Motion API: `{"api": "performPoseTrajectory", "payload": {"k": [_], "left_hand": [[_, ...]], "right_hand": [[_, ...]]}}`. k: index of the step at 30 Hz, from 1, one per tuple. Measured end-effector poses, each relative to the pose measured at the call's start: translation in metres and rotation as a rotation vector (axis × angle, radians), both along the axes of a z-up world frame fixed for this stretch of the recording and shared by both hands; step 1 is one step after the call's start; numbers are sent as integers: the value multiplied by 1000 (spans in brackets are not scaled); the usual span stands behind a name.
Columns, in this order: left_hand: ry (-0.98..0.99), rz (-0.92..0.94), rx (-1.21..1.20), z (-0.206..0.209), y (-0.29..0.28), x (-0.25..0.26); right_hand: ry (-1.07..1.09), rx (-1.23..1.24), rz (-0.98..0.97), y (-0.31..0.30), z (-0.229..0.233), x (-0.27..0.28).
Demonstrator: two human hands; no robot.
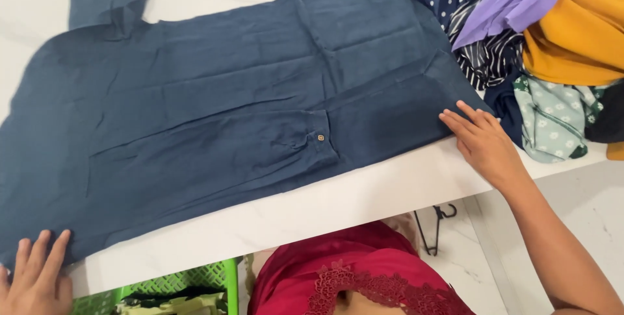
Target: Folding a blue long-sleeved shirt on a white table.
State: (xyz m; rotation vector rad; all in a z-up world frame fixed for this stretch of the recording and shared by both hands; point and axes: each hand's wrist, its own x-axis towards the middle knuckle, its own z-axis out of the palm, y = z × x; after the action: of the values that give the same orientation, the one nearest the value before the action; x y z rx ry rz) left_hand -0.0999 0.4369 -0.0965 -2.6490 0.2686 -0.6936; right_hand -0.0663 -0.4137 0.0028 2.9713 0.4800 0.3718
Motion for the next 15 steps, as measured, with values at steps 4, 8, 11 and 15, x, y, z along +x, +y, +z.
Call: {"api": "performPoseTrajectory", "payload": {"k": [4, 8, 11, 15], "left_hand": [[68, 6, -138, 8, 2, 2], [178, 125, -89, 13, 3, 1], [210, 215, 27, 15, 6, 2], [104, 237, 82, 31, 3, -5]], "right_hand": [[-23, 16, 37, -14, -18, 2], [-92, 73, 46, -10, -8, -9], [-65, 75, 12, -8, -1, -25], [43, 104, -83, 5, 16, -45]]}}
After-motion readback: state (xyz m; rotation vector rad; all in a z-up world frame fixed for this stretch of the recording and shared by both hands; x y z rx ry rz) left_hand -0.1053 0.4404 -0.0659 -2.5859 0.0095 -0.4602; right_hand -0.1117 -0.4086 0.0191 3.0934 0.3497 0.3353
